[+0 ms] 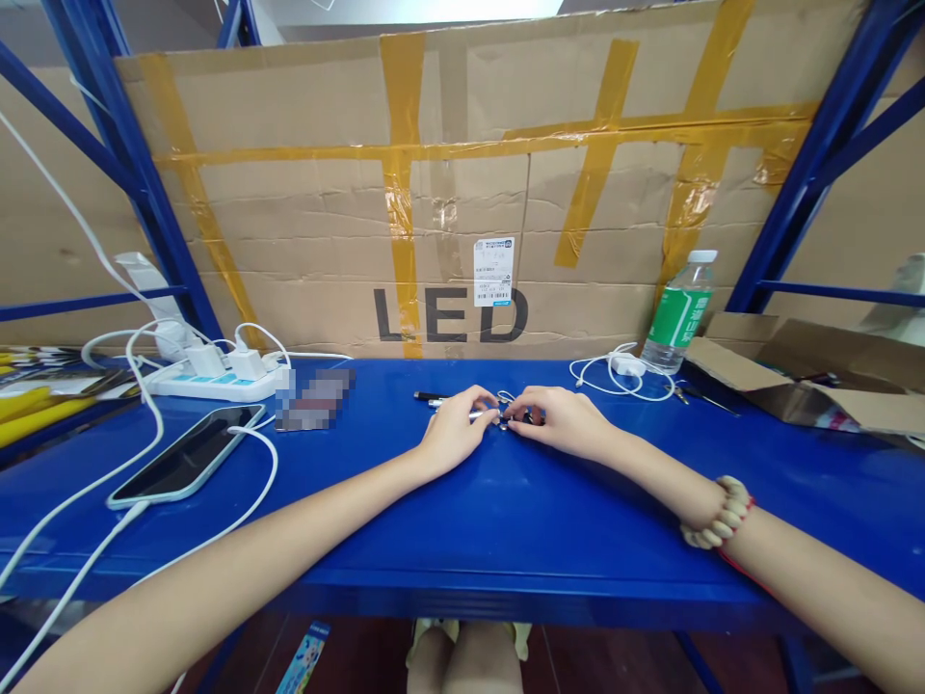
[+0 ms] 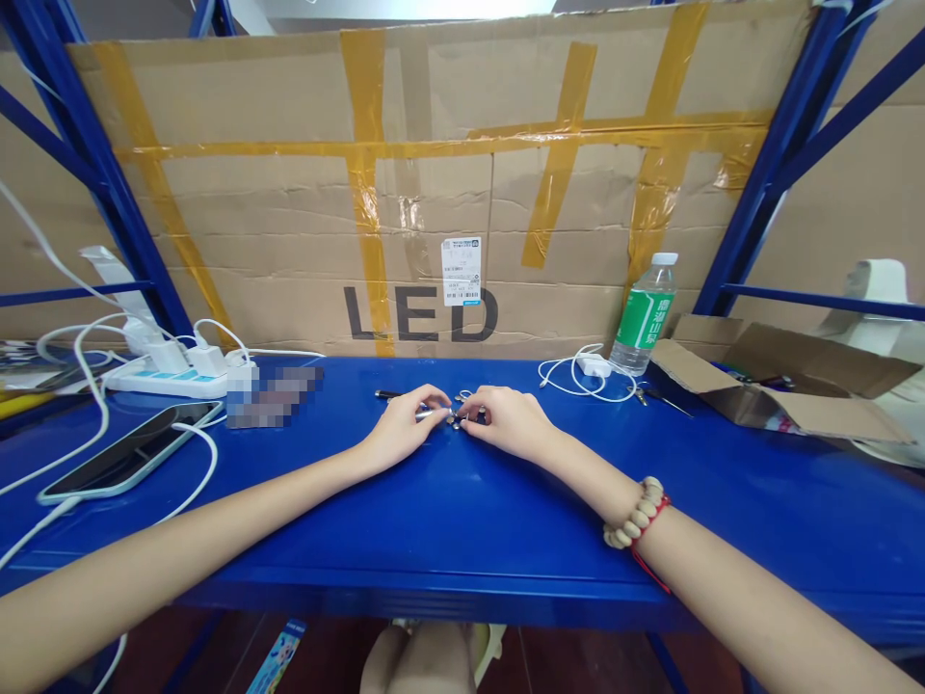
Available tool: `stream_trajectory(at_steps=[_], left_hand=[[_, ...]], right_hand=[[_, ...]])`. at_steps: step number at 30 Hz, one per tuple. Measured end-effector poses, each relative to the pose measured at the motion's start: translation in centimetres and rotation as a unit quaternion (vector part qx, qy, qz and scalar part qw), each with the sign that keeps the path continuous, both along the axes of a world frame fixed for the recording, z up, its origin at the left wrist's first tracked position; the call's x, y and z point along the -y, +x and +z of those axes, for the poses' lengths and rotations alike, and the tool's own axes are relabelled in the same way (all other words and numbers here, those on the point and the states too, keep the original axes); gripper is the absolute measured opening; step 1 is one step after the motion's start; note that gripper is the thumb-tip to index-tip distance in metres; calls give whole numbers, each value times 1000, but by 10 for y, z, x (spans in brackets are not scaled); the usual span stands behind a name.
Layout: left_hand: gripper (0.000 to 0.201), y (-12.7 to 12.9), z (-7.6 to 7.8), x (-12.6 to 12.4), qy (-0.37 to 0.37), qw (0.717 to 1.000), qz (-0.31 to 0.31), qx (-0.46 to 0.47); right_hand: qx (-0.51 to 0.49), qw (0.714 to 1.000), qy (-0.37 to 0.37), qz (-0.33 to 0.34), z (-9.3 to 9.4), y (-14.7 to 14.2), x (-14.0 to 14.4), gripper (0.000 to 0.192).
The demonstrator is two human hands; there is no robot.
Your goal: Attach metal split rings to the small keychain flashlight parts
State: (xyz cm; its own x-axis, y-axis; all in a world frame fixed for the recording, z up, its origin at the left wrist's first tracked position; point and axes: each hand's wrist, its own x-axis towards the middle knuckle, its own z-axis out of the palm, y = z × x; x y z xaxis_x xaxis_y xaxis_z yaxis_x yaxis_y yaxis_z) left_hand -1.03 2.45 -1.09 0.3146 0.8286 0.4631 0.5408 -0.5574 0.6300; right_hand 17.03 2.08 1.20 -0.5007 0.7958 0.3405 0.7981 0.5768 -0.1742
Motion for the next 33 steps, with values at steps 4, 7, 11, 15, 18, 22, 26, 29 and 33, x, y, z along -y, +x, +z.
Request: stream_trajectory(at_steps=[4, 7, 11, 15, 18, 22, 26, 29, 33], left_hand=[[15, -1, -1, -1, -7, 1000, 13, 16], [16, -1, 0, 0, -7, 1000, 10, 16], [18, 0, 4, 3, -12, 1000, 8, 7], [18, 2, 4, 4, -27, 999, 18, 21], [16, 3, 4, 3, -28, 999, 21, 34], [13, 3, 4, 2, -41, 998, 21, 42], [11, 2, 3, 1, -41, 997, 8, 63], [10, 2, 3, 1, -39, 996, -5, 81], [11, 2, 5, 4, -49, 995, -12, 87]], right_hand=[[-8, 1000, -1, 9, -1, 0, 0, 18], [-2, 999, -16, 31, -1, -2, 3, 19], [2, 998, -21, 53, -2, -4, 5, 22], [1, 998, -22, 54, -2, -4, 5, 25], [12, 998, -18, 57, -1, -4, 5, 24], [15, 998, -21, 56, -1, -4, 5, 22], [6, 998, -20, 59, -1, -4, 5, 20], [-6, 999, -13, 43, -2, -5, 4, 20], [-28, 999, 21, 20, -1, -4, 2, 24]])
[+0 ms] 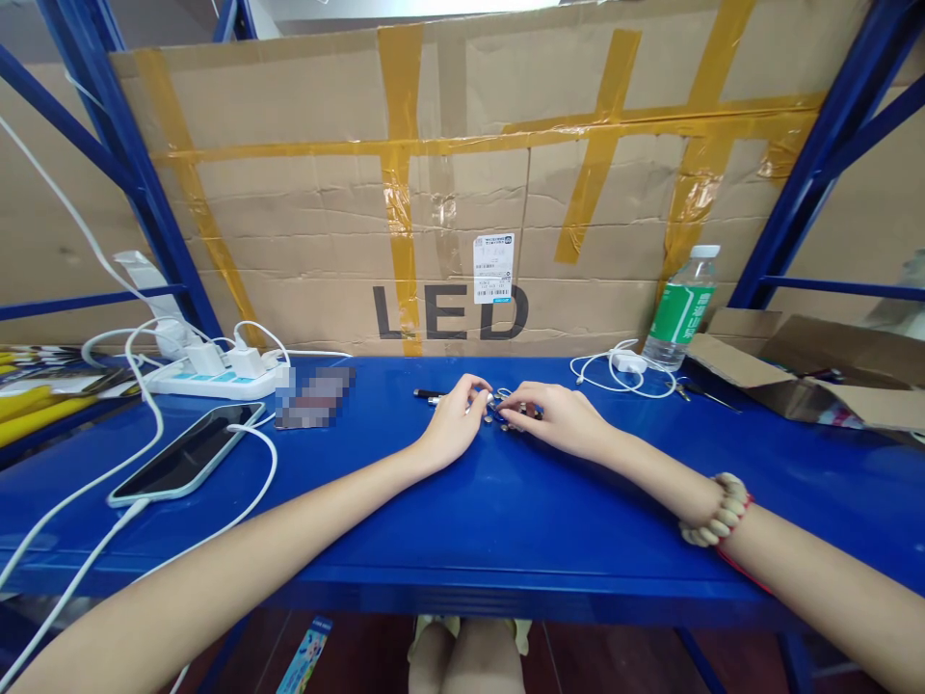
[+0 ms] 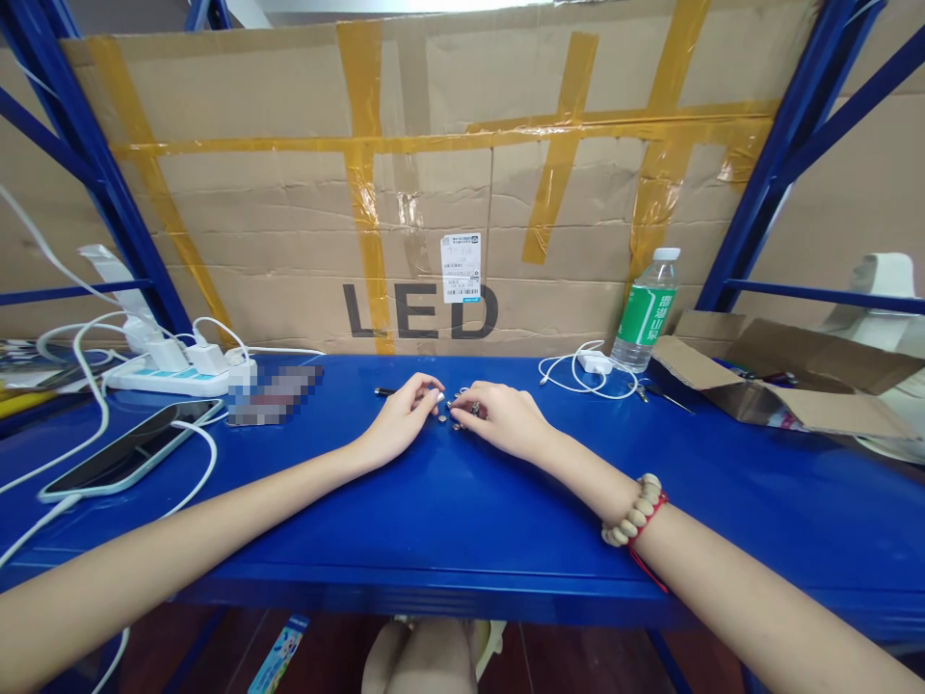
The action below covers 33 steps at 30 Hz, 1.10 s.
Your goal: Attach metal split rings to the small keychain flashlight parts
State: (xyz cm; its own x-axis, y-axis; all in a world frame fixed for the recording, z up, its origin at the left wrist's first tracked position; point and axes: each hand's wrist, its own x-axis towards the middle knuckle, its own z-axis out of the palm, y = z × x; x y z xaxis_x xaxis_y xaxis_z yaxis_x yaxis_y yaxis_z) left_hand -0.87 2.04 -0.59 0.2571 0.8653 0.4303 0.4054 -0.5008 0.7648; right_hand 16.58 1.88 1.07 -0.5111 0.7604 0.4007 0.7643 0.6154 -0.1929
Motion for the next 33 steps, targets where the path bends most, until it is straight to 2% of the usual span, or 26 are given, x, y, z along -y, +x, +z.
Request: stream_trajectory(at_steps=[5, 12, 18, 26, 33], left_hand=[[12, 0, 0, 1, 1, 1000, 11, -12], [13, -1, -3, -2, 7, 1000, 5, -7], [12, 0, -2, -2, 5, 1000, -4, -2], [12, 3, 2, 2, 19, 999, -17, -42], [16, 5, 3, 7, 30, 995, -57, -71]], right_hand=[[-18, 1000, 18, -4, 1, 1, -1, 27], [16, 999, -10, 28, -1, 0, 0, 21], [36, 999, -30, 27, -1, 0, 1, 18], [41, 998, -33, 28, 0, -1, 2, 18], [48, 998, -27, 22, 0, -1, 3, 16]])
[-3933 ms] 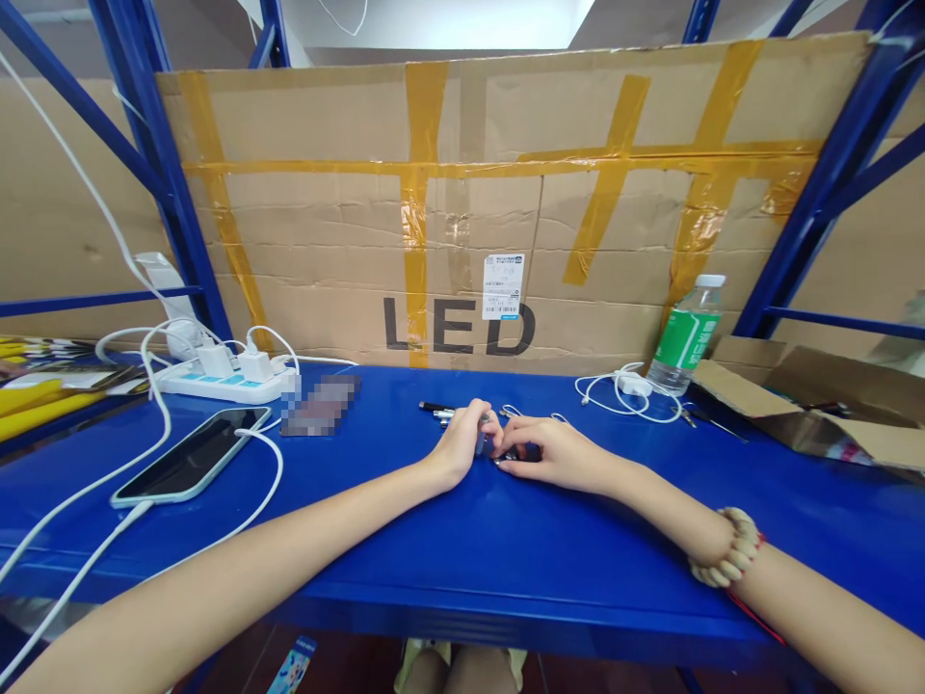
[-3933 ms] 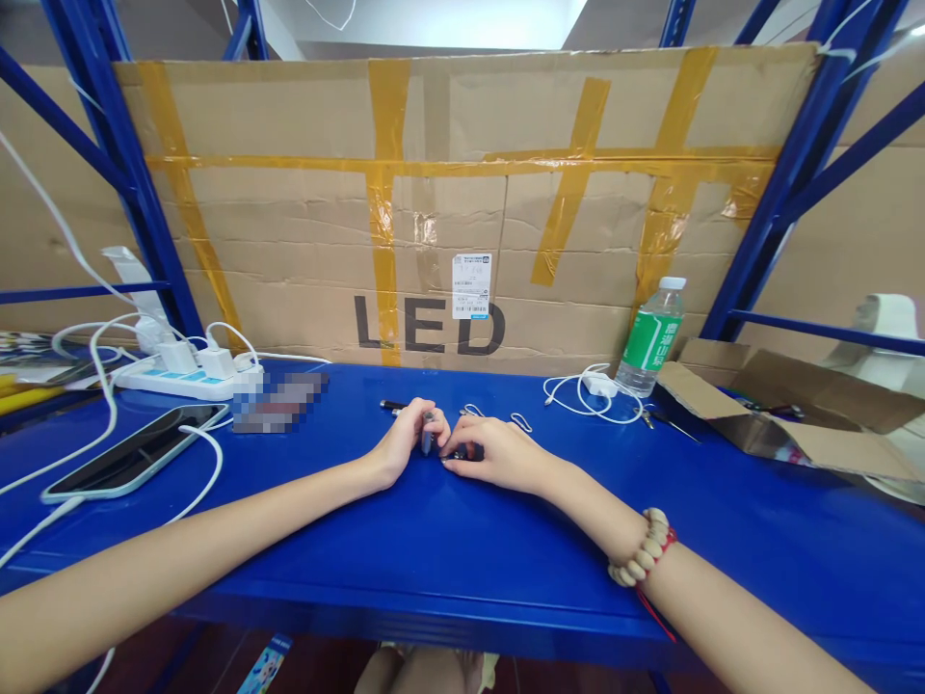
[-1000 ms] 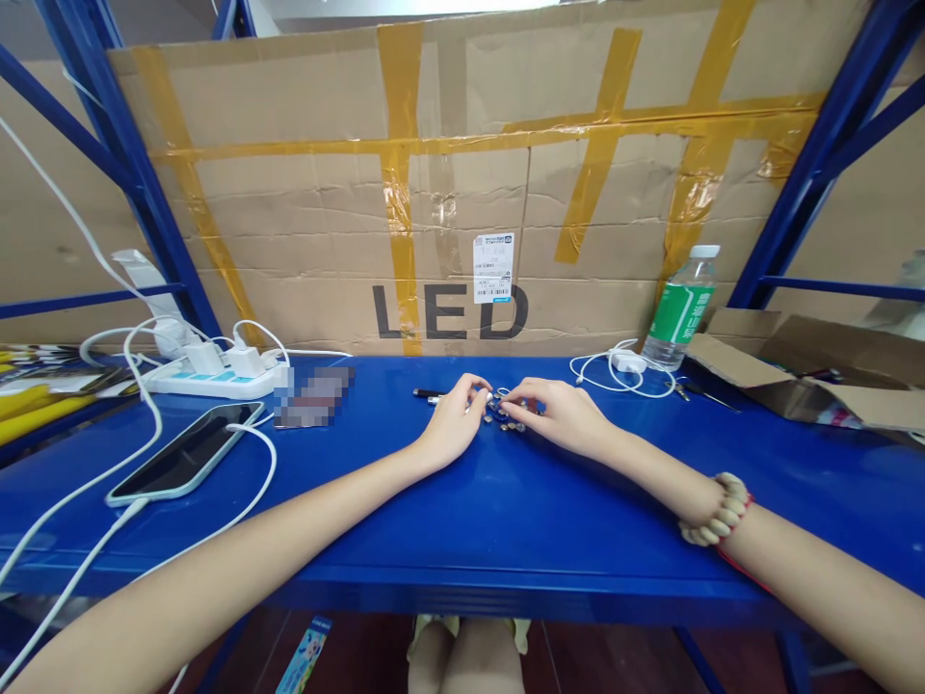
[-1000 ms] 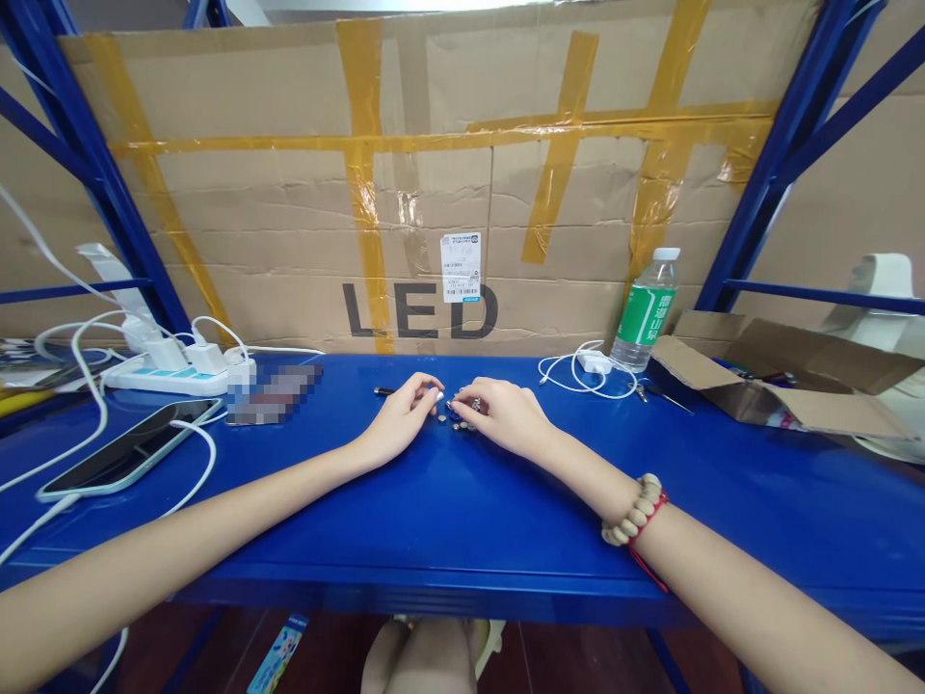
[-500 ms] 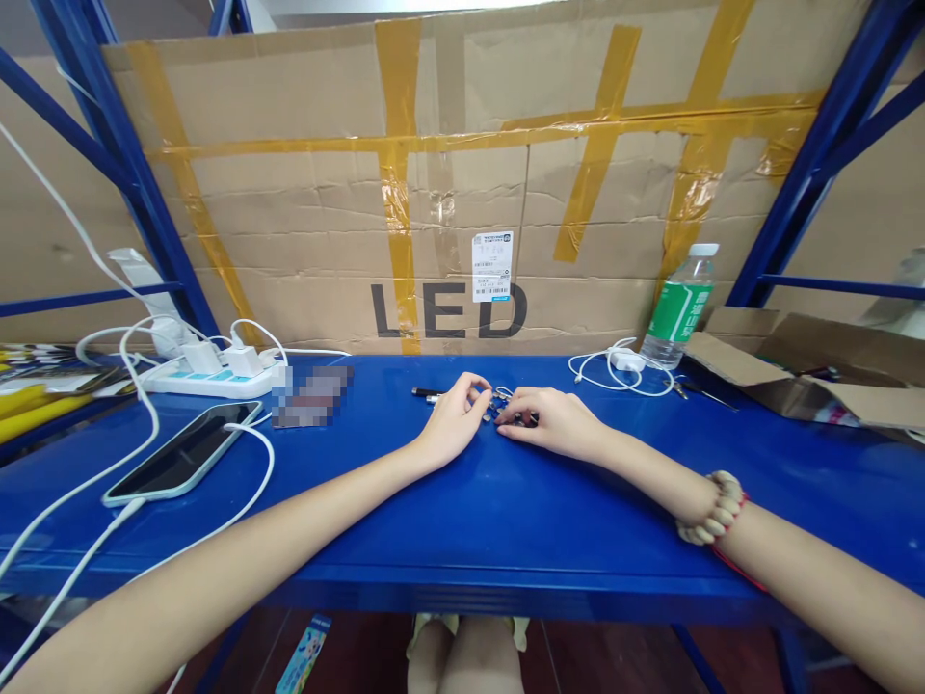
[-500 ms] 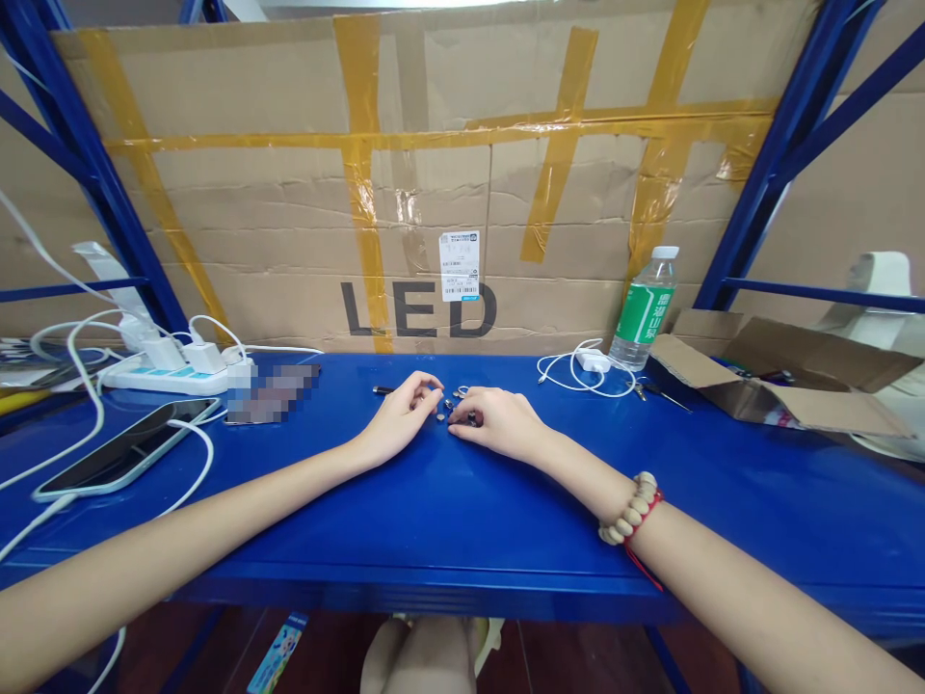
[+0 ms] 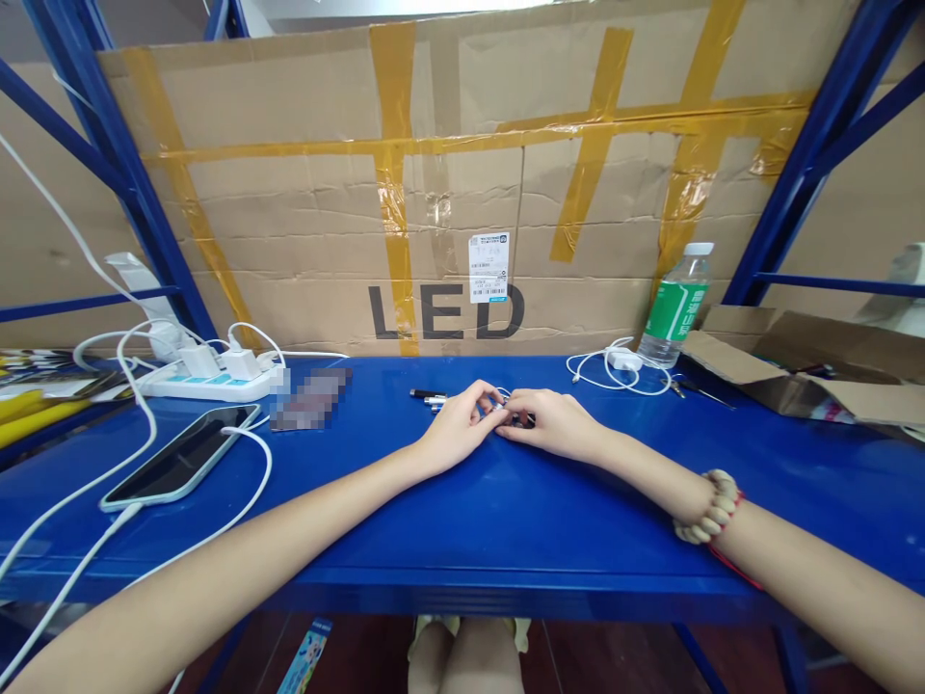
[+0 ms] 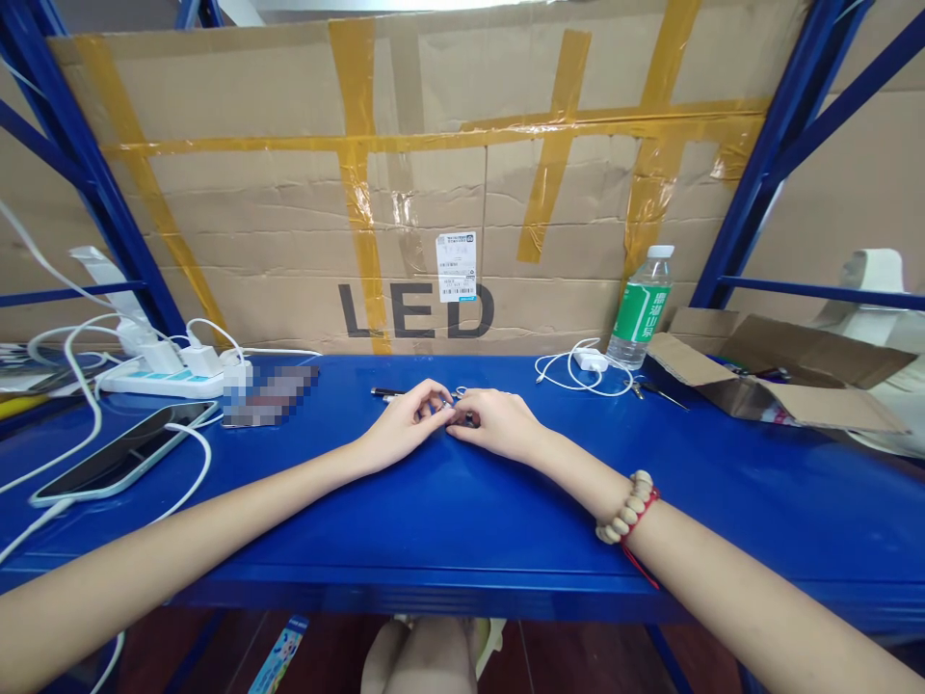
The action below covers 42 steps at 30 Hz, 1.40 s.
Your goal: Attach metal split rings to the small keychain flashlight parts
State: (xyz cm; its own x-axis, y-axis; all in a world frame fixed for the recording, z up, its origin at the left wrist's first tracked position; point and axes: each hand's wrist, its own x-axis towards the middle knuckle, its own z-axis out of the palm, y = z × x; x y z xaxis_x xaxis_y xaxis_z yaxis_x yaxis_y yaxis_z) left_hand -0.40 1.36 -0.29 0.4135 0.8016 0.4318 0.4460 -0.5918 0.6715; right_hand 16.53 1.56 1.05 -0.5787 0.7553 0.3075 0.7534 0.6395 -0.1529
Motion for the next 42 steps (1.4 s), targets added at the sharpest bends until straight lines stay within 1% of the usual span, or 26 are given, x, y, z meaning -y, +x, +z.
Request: stream_trajectory(at_steps=[3, 8, 14, 21, 28, 34, 42], left_hand=[[16, 0, 0, 0, 6, 1000, -8, -11], [16, 0, -1, -1, 9, 1000, -14, -19], [14, 0, -1, 0, 8, 999, -21, -28], [12, 1, 0, 0, 0, 999, -31, -44], [13, 0, -5, -3, -21, 996, -58, -61], [14, 0, -4, -2, -25, 996, -57, -61], [14, 0, -5, -2, -22, 996, -53, -63]], right_hand=[[-4, 1000, 2, -4, 0, 0, 0, 17], [-1, 1000, 2, 10, -1, 1, -2, 17], [-4, 1000, 1, 5, 0, 1, -1, 16], [8, 1000, -9, -4, 1, -1, 1, 14], [9, 1000, -7, -8, 0, -1, -1, 11], [7, 1000, -6, -1, -1, 1, -2, 12], [13, 1000, -16, -4, 3, -2, 3, 10]])
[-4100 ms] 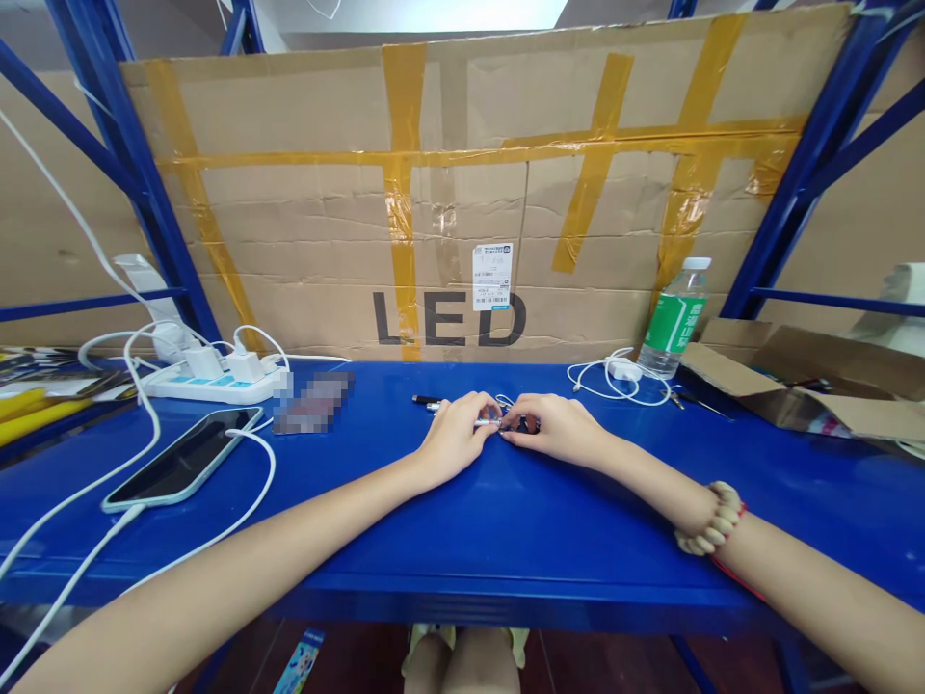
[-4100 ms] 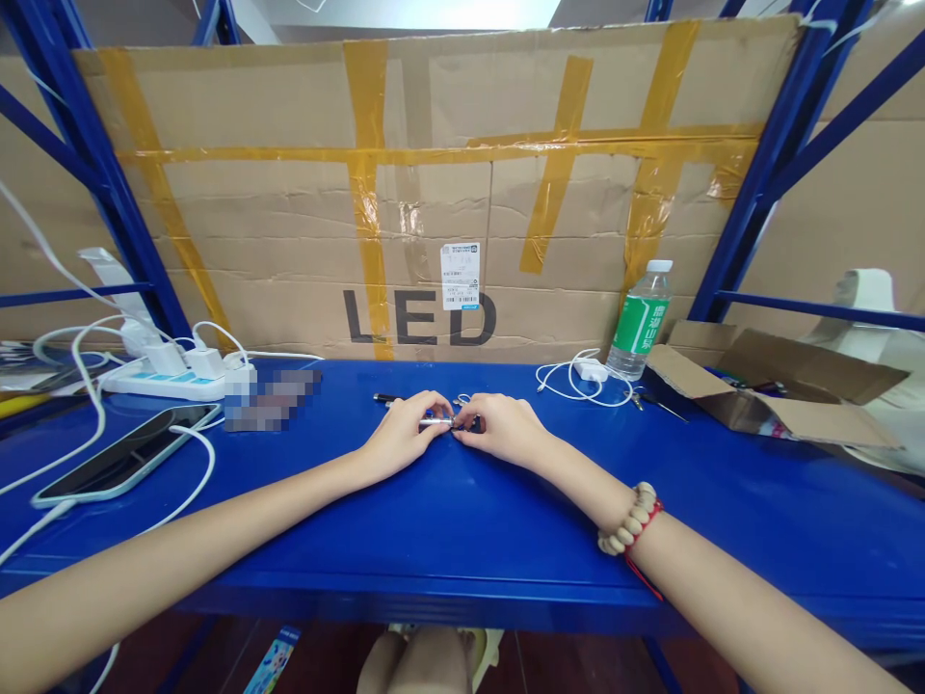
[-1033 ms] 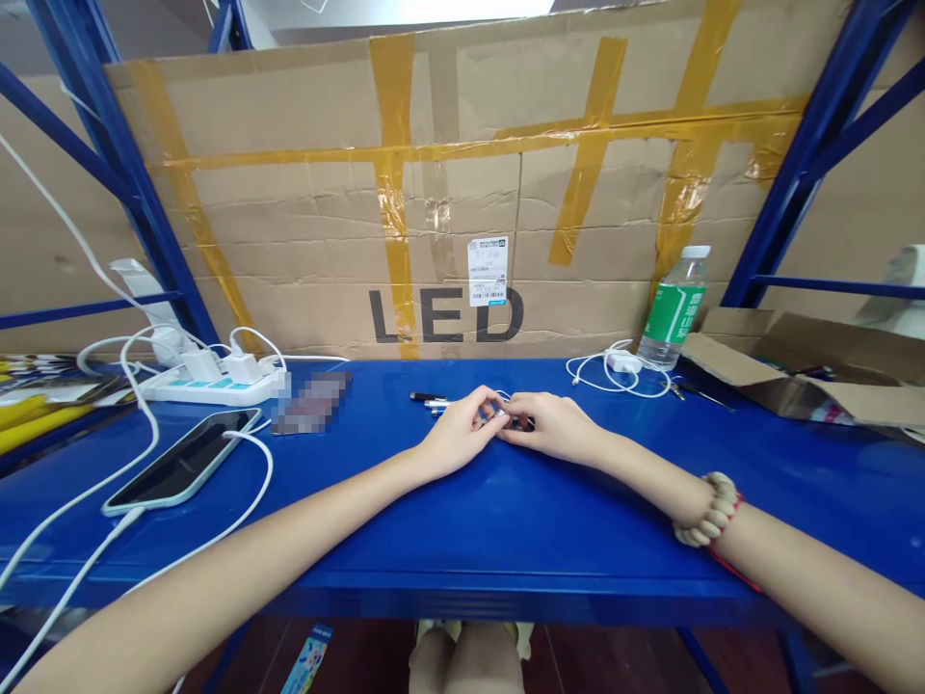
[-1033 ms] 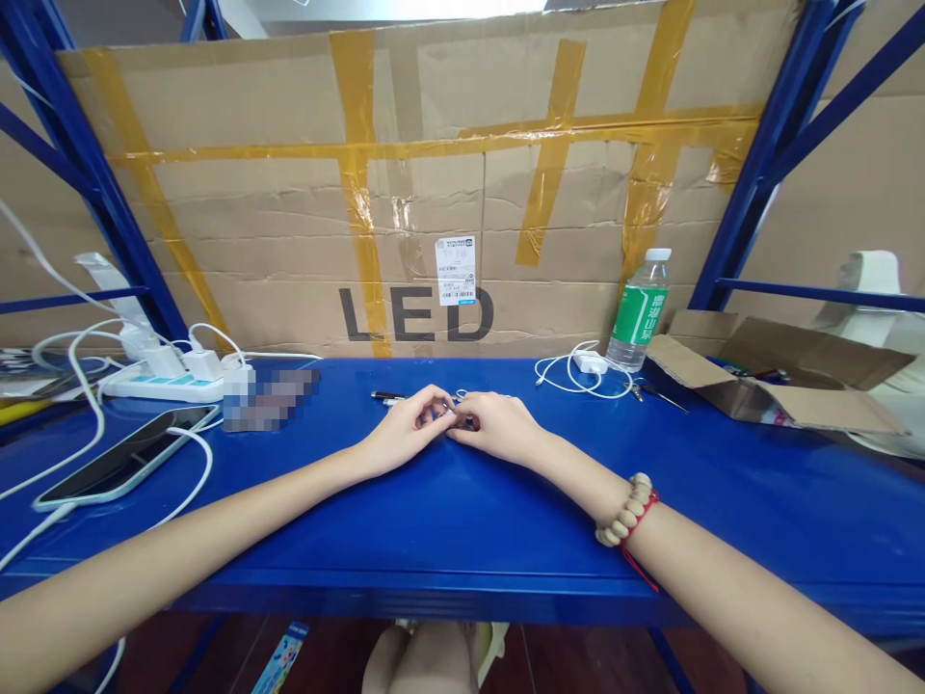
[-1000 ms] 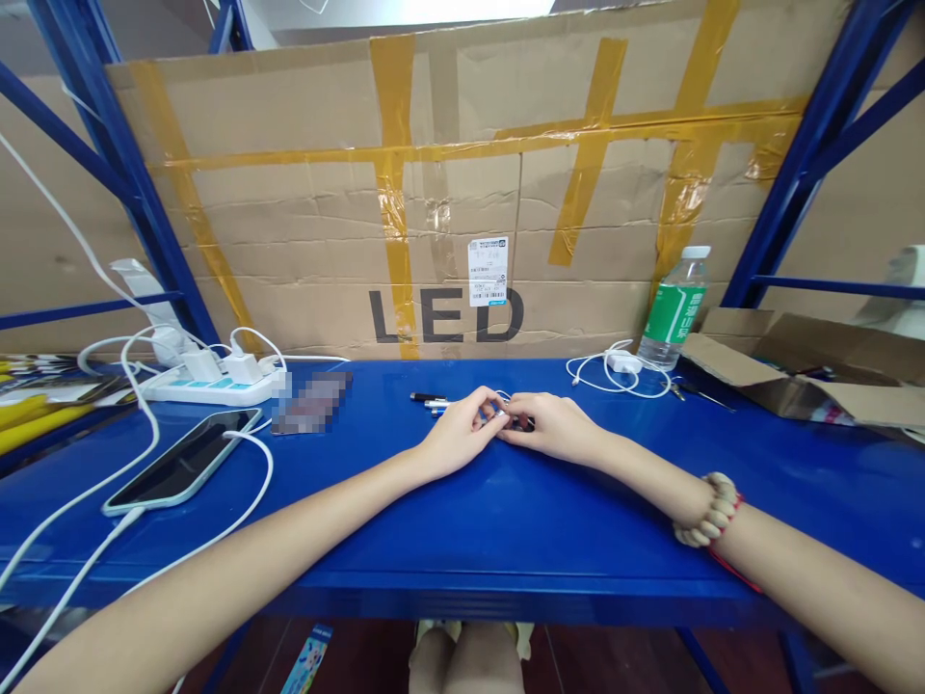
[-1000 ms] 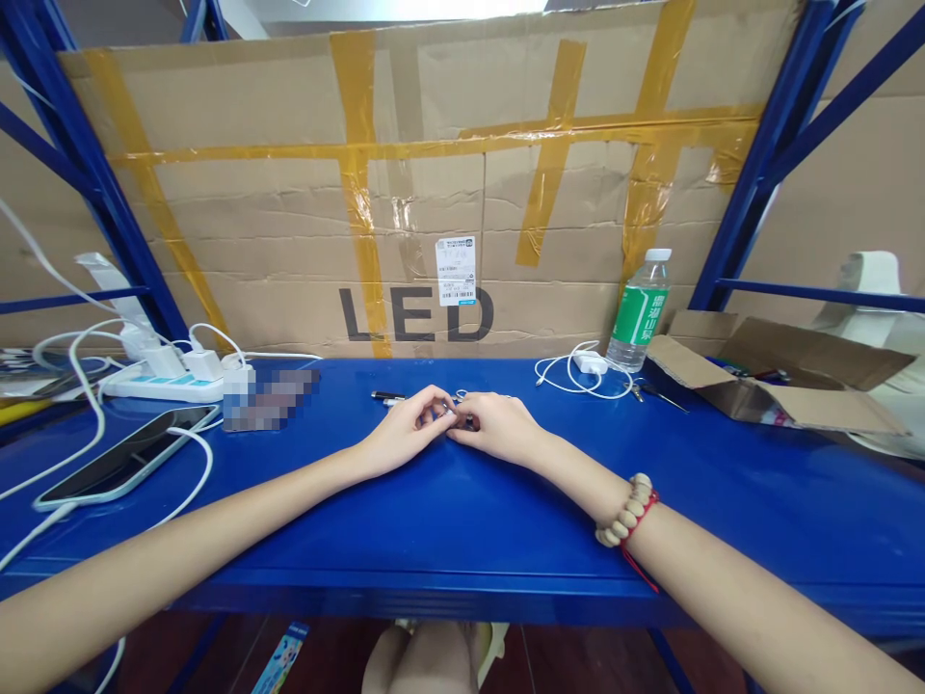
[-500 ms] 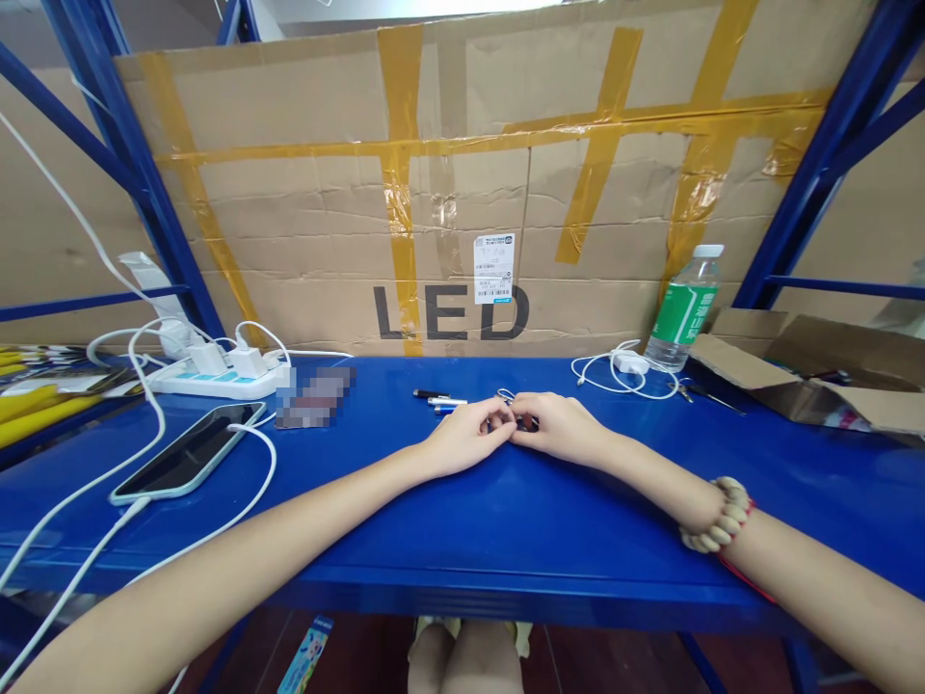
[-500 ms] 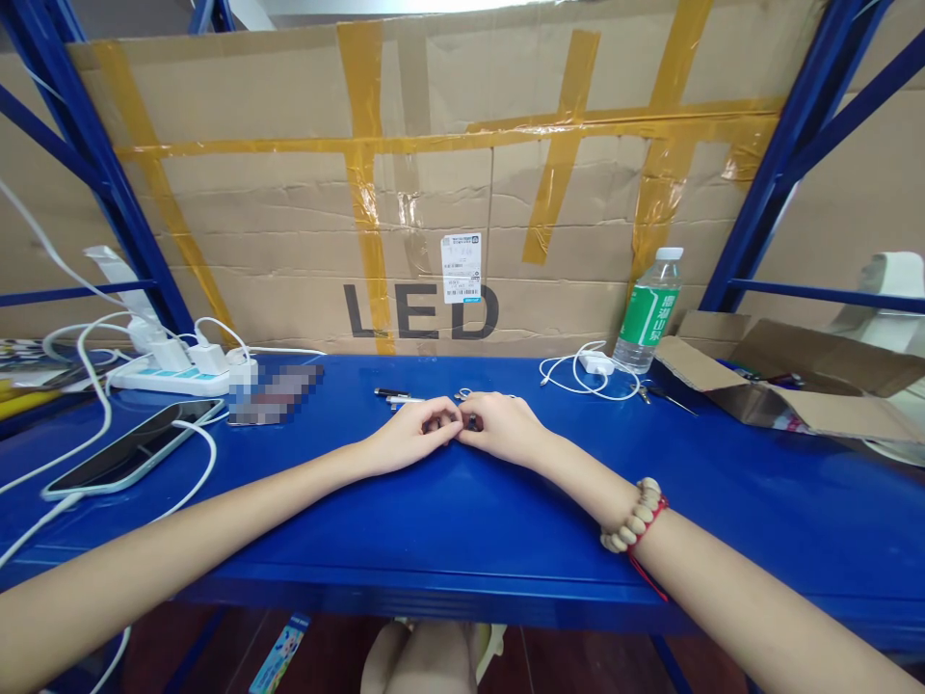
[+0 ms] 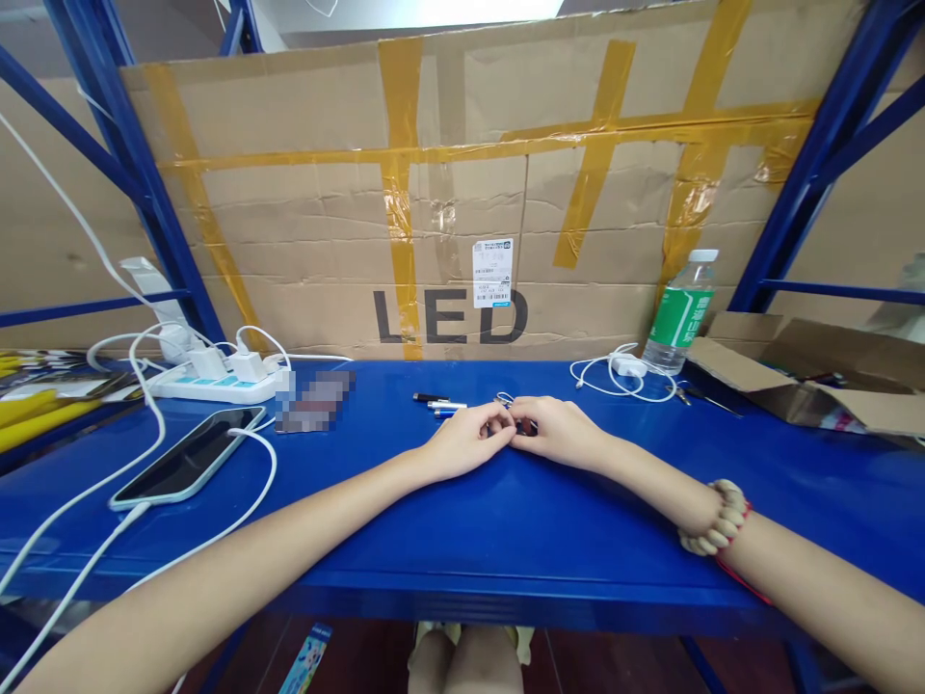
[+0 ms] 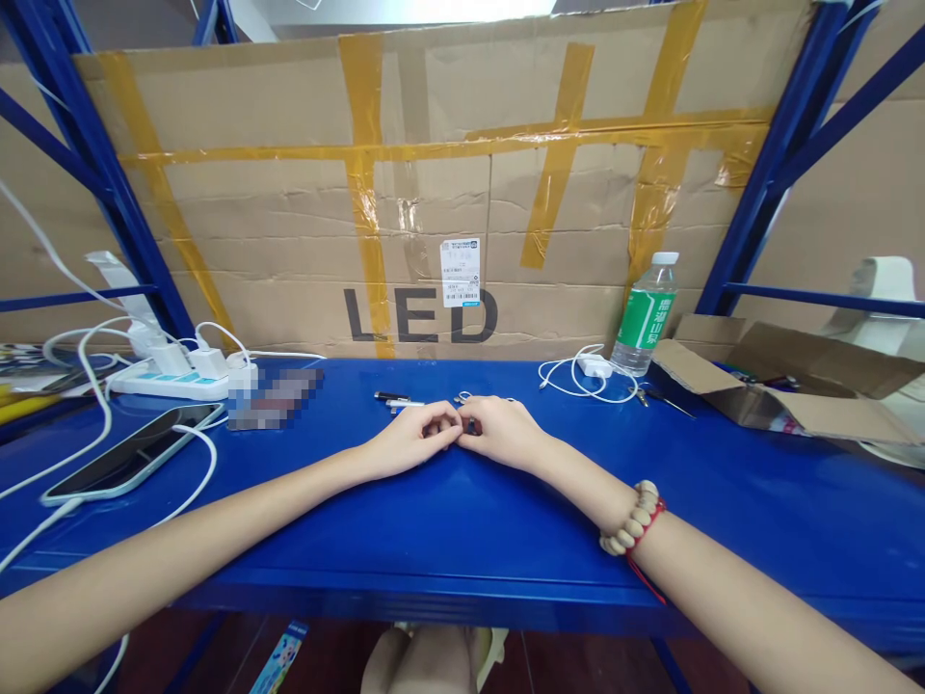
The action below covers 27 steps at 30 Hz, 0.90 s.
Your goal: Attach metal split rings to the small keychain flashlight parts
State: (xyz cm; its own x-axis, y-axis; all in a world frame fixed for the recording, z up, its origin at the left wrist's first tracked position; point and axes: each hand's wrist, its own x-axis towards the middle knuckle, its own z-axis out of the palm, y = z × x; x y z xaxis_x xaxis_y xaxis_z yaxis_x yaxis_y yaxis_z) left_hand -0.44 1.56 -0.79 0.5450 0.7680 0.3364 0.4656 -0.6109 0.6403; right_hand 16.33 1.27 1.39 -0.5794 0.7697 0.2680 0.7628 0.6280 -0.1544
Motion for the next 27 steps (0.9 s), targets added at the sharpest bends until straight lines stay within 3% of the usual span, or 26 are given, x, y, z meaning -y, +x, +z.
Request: stream_trajectory(at_steps=[20, 27], left_hand=[[14, -1, 1, -1, 6, 1000, -13, -22], [19, -4, 7, 8, 55, 992, -18, -111]], right_hand=[[-17, 1000, 5, 14, -4, 2, -3, 14], [-49, 999, -7, 14, -9, 8, -12, 15]])
